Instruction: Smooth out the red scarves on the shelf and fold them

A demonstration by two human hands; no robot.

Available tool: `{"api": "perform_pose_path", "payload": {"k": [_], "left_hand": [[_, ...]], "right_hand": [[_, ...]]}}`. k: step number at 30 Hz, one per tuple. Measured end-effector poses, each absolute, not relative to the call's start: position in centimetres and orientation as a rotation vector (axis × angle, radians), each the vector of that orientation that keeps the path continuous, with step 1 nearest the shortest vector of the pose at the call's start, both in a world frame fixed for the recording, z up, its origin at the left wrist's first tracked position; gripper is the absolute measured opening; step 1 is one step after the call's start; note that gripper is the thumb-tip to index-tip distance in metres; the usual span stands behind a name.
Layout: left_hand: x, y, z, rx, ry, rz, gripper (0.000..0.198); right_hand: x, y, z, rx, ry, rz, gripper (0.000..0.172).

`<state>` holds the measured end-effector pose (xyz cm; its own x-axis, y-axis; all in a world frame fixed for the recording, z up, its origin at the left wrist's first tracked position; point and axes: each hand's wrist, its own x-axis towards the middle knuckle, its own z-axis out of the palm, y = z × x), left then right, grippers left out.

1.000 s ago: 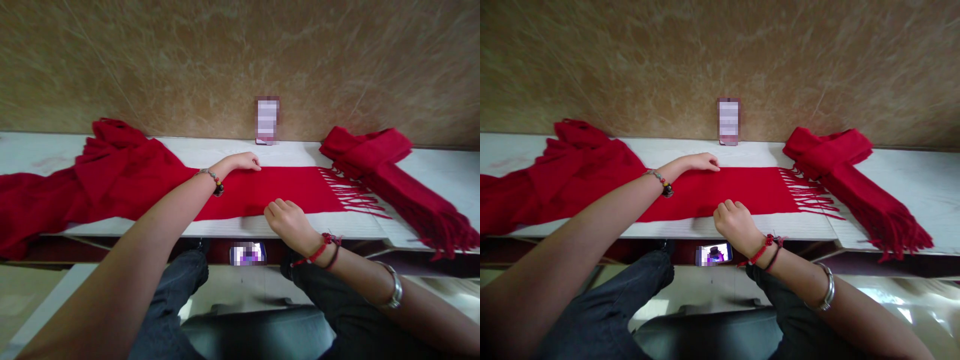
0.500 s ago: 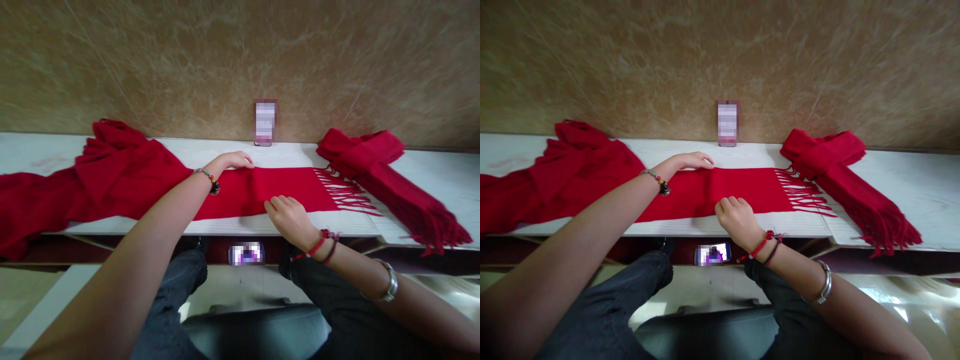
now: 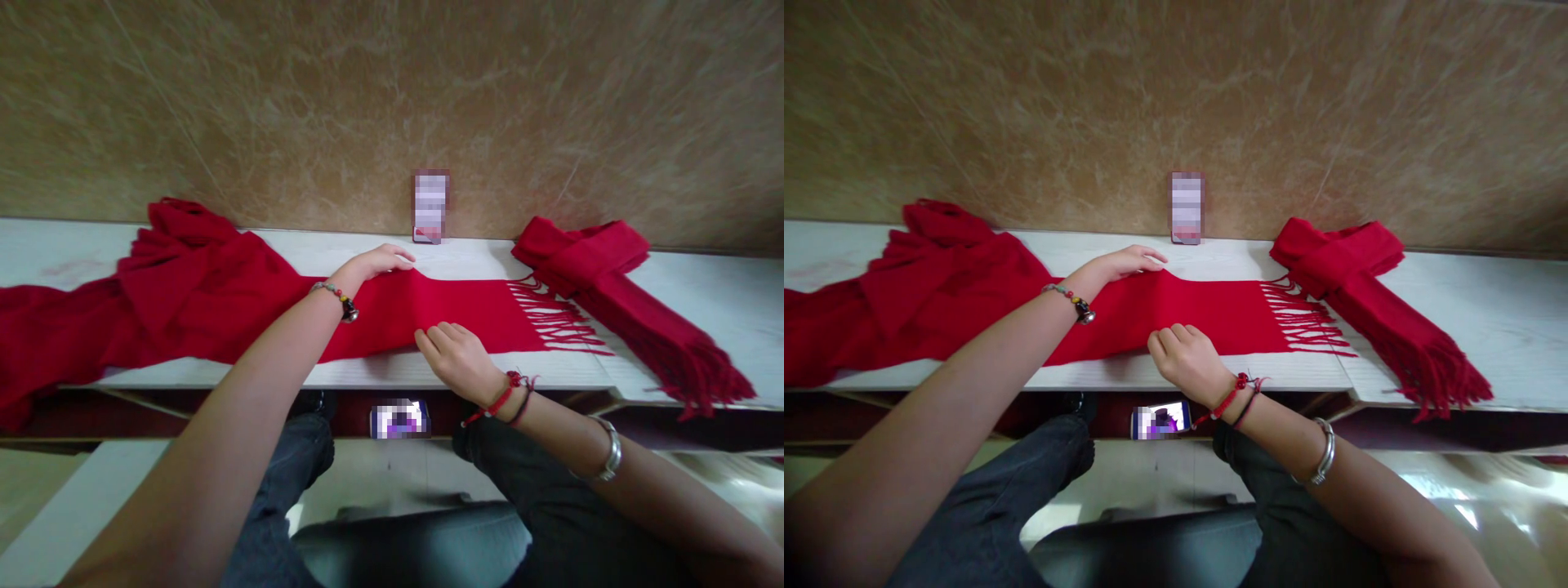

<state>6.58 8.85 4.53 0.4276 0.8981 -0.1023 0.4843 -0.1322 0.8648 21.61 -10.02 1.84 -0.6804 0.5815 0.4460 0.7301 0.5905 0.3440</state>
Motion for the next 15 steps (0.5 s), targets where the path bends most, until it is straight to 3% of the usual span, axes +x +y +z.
{"api": "perform_pose_path", "payload": {"k": [6,15], "left_hand": [[9.3,9.1,7.8,1.676,1.07,0.766,0.023],[20.4,10.7,9.5,1.917,1.038,0.52,0.021]], "right_hand": [[23.3,-9.8,3.5,-1.277,-2.242,-0.631,0.028],[30.5,-11.2,5.0,-1.592,-1.894,-0.347,0.035]]}}
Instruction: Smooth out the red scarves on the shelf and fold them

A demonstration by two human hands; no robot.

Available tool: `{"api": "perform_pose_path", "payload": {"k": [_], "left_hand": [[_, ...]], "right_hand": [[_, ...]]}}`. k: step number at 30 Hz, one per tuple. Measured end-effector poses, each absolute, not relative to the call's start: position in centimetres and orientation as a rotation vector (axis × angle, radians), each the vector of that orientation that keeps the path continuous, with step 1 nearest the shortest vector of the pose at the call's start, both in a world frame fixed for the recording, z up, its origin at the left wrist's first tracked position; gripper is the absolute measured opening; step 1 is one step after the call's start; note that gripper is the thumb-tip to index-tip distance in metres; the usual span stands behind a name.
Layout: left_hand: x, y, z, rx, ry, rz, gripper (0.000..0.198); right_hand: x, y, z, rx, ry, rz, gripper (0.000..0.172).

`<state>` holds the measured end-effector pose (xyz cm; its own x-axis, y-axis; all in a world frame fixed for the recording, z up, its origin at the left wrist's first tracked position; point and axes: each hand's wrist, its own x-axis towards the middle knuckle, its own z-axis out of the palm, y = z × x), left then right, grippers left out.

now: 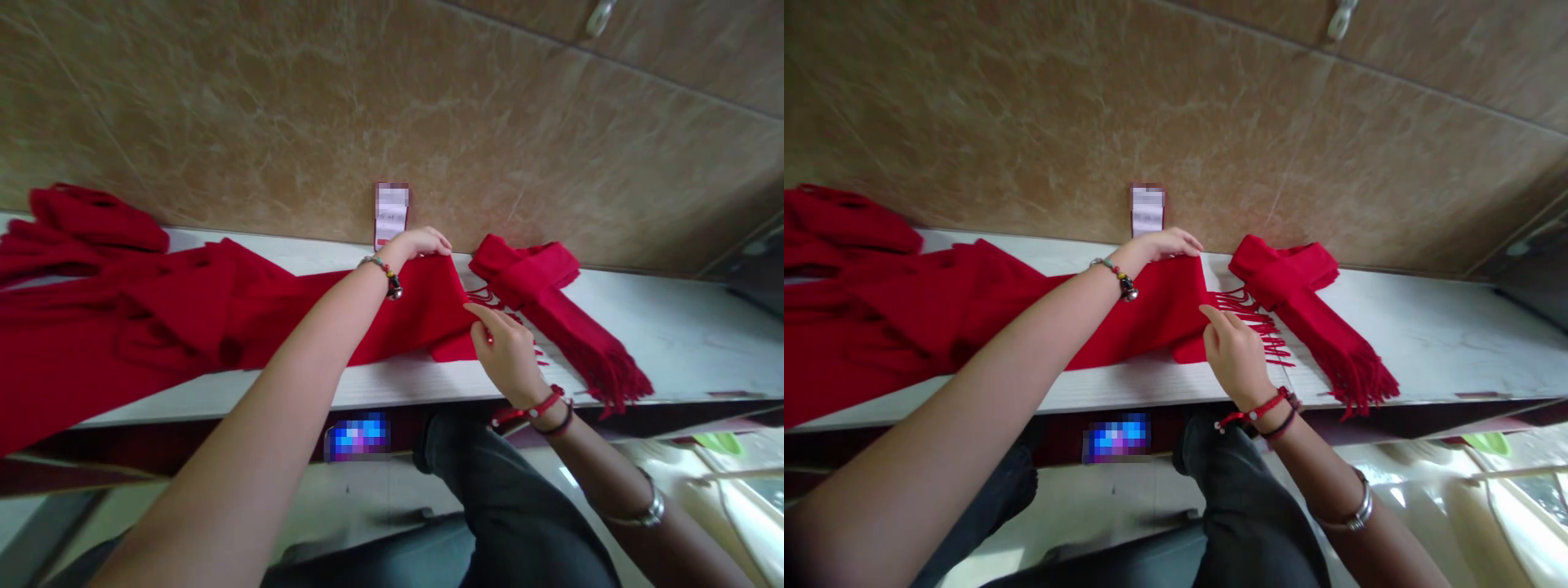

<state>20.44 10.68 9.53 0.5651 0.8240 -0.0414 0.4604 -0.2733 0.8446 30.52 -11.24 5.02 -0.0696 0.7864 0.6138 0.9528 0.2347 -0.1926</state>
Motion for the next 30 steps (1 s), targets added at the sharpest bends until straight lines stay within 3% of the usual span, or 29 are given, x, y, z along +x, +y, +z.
{"api": "perform_pose_path", "payload": {"k": [11,21,24,30], "left_hand": [[25.9,9.2,2.6,2.194,1.124,0.421,0.021],[24.7,5.8,2.3,2.547,1.264,0.476,0.038],[23.0,3.1,2.3,2.6,1.239,0.26,0.054],[17.8,-2.4,2.0,2.588,1.094,0.06,0.079]], "right_hand": [[36.0,-12.3,-0.3,-1.962,-2.027,-0.475,0.037],[35.6,-12.0,1.5,-1.997,-2.211,-0.479,0.034],[36.1,-11.6,1.8,-1.839,-2.311,-0.527,0.029],[37.6,-10.7,1.1,-1.449,-2.535,-0.478,0.034]]}}
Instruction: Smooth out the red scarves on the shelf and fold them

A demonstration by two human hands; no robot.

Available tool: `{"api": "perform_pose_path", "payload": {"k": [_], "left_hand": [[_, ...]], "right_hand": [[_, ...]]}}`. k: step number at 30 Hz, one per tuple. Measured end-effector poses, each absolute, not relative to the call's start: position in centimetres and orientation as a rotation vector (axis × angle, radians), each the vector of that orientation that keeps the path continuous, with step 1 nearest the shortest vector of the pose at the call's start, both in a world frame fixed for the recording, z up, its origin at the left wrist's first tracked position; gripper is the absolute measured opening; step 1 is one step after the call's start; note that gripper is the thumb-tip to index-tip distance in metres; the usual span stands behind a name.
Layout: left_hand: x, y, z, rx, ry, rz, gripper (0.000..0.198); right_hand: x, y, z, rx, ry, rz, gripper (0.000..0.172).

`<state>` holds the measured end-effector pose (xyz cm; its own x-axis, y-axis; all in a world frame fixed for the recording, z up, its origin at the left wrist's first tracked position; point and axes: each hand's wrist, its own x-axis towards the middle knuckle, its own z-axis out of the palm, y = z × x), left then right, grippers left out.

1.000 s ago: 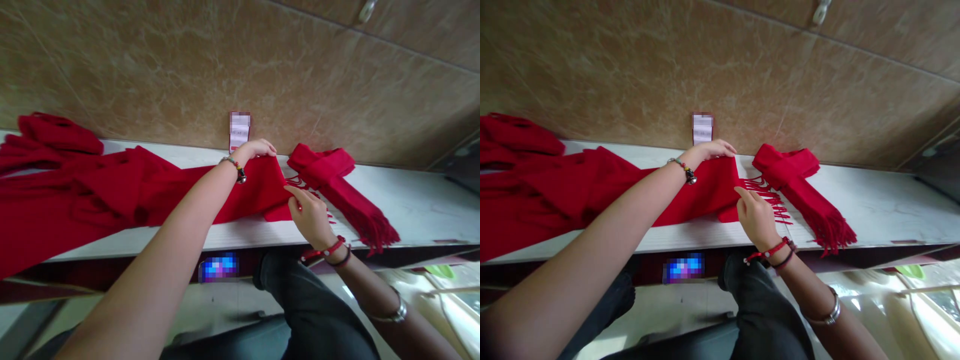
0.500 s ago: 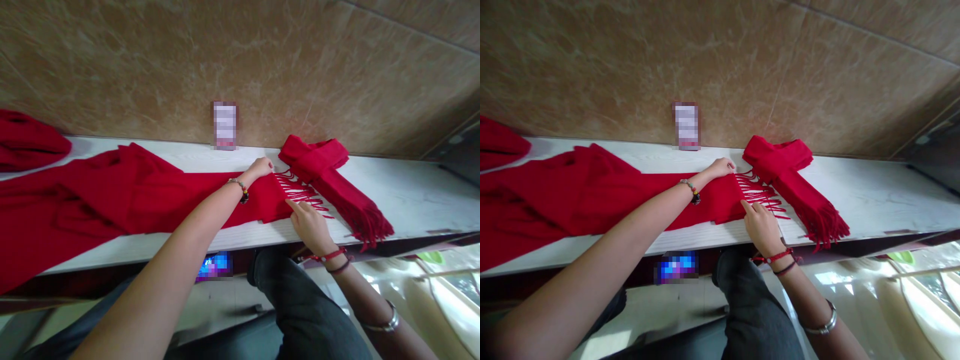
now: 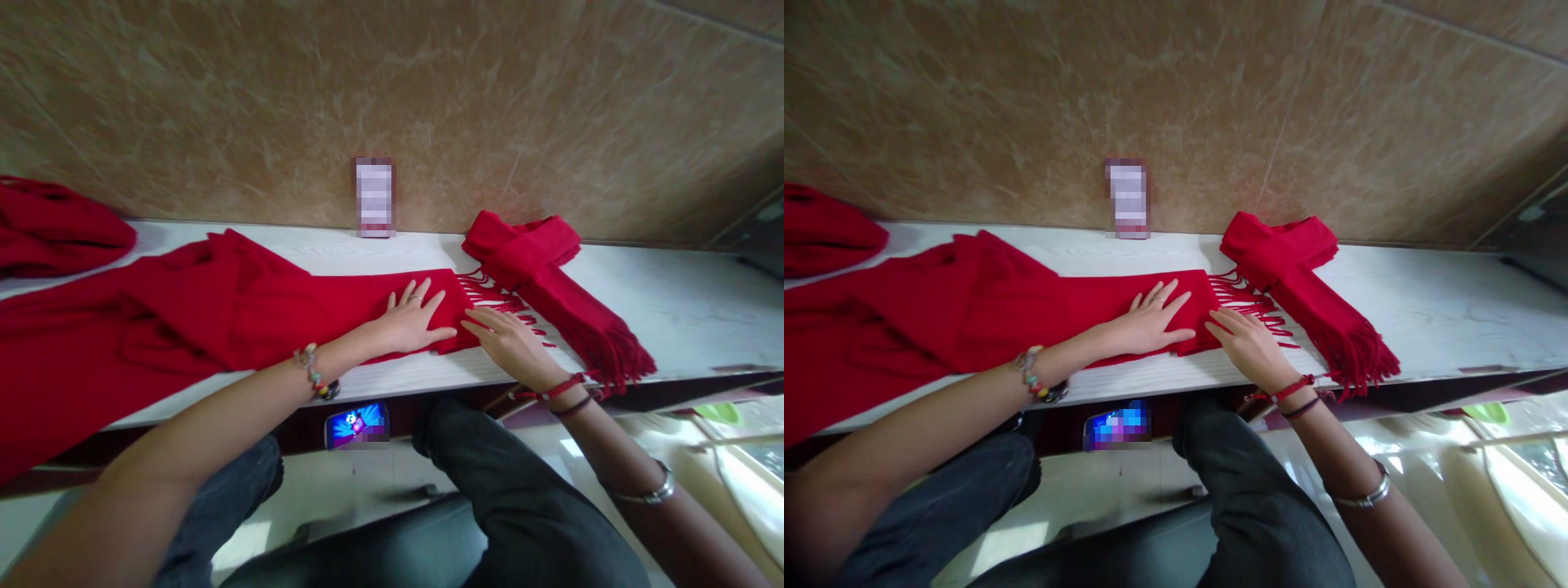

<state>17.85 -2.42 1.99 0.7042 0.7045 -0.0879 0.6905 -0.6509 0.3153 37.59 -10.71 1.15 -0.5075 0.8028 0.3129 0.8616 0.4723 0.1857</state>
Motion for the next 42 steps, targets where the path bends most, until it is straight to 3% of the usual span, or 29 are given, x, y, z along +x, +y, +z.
{"api": "perform_pose_path", "payload": {"k": [2,6,14,20,25,30,33,42], "left_hand": [[16.2,-3.8,1.8,2.651,1.051,-0.009,0.081],[14.3,-4.8,1.5,2.839,1.043,-0.028,0.052],[13.8,-5.3,2.6,2.889,0.968,0.054,0.058],[14.0,-8.0,3.6,2.722,1.006,-0.244,0.066],[13.7,-7.5,4.0,2.677,1.035,-0.12,0.072],[13.0,-6.4,3.2,2.65,1.02,-0.182,0.073],[12.2,-4.5,2.4,2.661,0.976,-0.23,0.084],[10.0,-1.3,5.4,2.747,0.824,-0.102,0.076]], "right_hand": [[37.9,-10.5,1.0,-1.4,-2.582,-0.423,0.033],[38.3,-10.1,0.8,-1.441,-2.591,-0.349,0.035],[38.2,-10.4,1.3,-1.519,-2.425,-0.267,0.038],[38.2,-11.4,0.6,-1.419,-2.567,-0.297,0.037],[38.1,-11.9,0.6,-1.464,-2.539,-0.299,0.036],[35.6,-12.4,1.1,-1.586,-2.579,-0.452,0.034],[33.9,-11.9,1.3,-1.682,-2.583,-0.505,0.035],[33.8,-9.9,2.1,-1.71,-2.299,-0.153,0.039]]}}
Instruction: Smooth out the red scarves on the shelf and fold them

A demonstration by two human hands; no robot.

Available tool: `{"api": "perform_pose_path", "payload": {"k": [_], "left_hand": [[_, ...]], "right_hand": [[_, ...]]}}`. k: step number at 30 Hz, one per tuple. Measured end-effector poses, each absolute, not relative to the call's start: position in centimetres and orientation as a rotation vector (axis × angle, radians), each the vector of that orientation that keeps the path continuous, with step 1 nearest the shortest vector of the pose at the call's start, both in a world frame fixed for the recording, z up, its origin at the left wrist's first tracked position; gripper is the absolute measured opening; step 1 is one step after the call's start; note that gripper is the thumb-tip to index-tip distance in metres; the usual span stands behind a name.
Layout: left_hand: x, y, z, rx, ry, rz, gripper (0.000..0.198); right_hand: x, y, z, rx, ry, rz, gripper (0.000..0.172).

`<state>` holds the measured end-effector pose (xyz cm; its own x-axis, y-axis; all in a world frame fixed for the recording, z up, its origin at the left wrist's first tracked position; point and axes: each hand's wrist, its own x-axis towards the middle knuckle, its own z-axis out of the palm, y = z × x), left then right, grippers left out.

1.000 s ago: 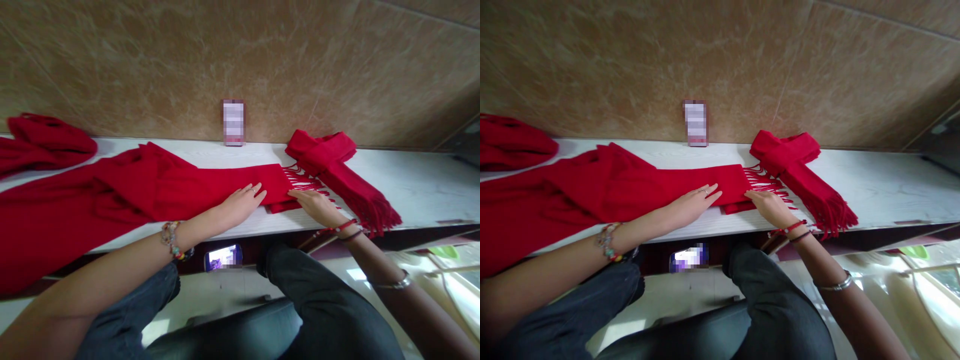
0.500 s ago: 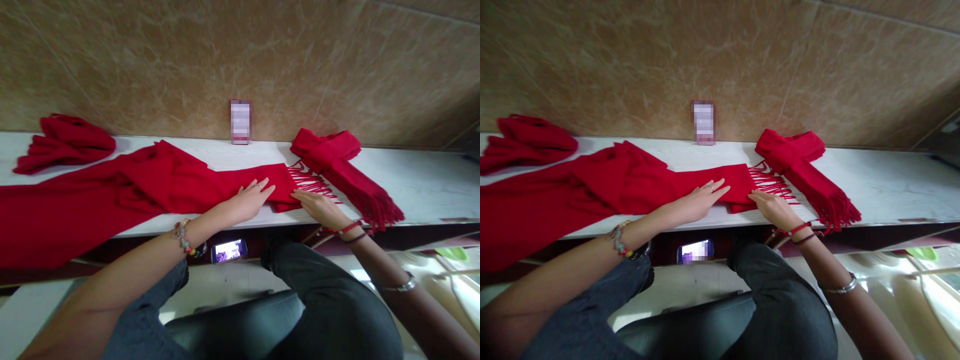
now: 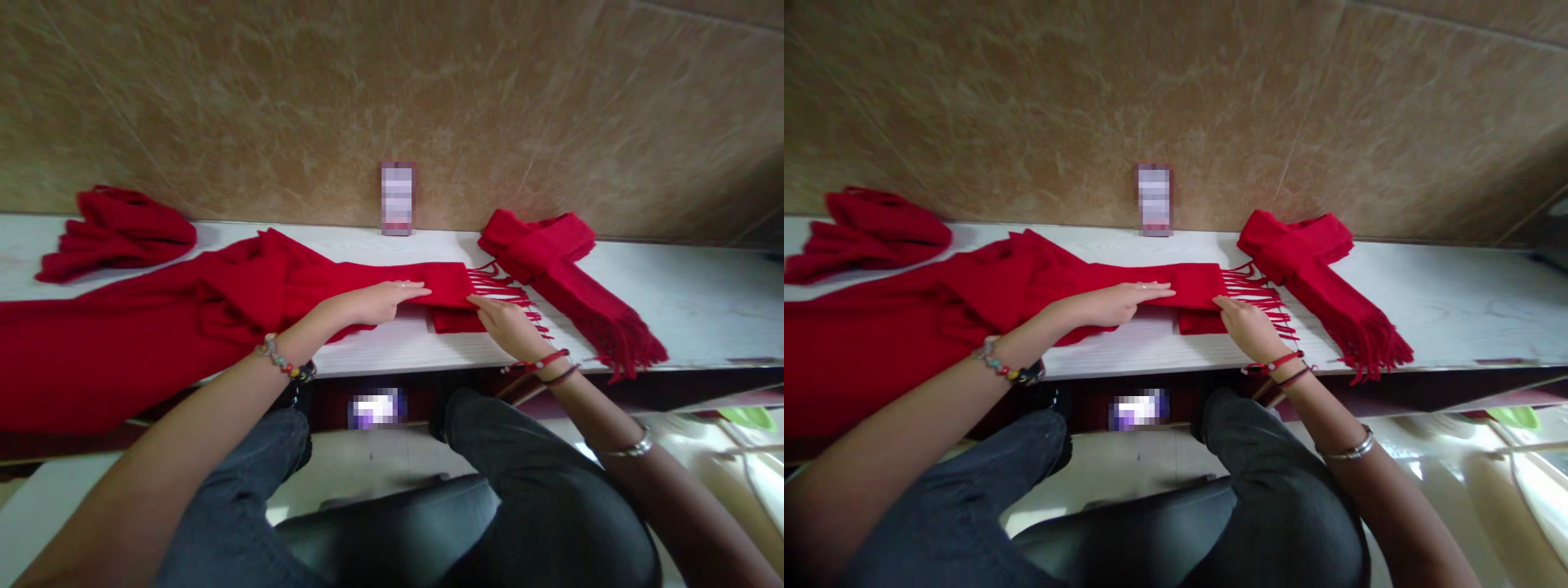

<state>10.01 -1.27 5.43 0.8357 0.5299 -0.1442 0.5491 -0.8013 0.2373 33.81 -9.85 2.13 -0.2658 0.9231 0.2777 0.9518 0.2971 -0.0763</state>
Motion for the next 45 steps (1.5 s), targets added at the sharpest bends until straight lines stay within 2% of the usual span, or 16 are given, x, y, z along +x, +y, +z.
{"api": "perform_pose_path", "payload": {"k": [2,5,9,14,17,20,27,32,39,45], "left_hand": [[9.9,-2.6,5.7,2.737,0.826,-0.122,0.077],[10.0,-4.8,5.0,2.686,0.85,-0.335,0.084],[10.1,-5.7,4.1,2.649,0.871,-0.418,0.087],[9.5,-4.9,4.6,2.643,0.848,-0.472,0.082],[9.3,-4.7,5.3,2.628,0.834,-0.499,0.068],[10.3,-4.0,5.9,2.646,0.848,-0.387,0.051],[15.3,-0.2,2.8,2.696,1.208,0.04,0.059],[15.6,0.5,0.3,2.724,1.302,0.065,0.061],[15.4,0.2,0.7,2.695,1.336,0.063,0.064],[14.8,0.5,1.2,2.648,1.278,0.08,0.068]], "right_hand": [[34.4,-10.2,1.8,-1.579,-2.275,-0.06,0.039],[35.3,-10.9,0.8,-1.422,-2.37,0.008,0.039],[36.0,-11.3,-0.2,-1.37,-2.405,0.017,0.038],[36.0,-11.4,-0.4,-1.353,-2.361,0.044,0.038],[35.9,-11.7,-0.3,-1.34,-2.367,0.025,0.035],[35.7,-11.2,0.4,-1.341,-2.342,-0.027,0.034],[32.8,-4.8,3.3,-1.697,-2.286,-0.152,0.044],[31.1,-2.5,1.6,-2.019,-2.321,-0.069,0.048],[35.6,-3.2,0.7,-2.244,-2.155,-0.072,0.048],[34.4,-1.7,2.3,-2.003,-2.037,-0.213,0.052]]}}
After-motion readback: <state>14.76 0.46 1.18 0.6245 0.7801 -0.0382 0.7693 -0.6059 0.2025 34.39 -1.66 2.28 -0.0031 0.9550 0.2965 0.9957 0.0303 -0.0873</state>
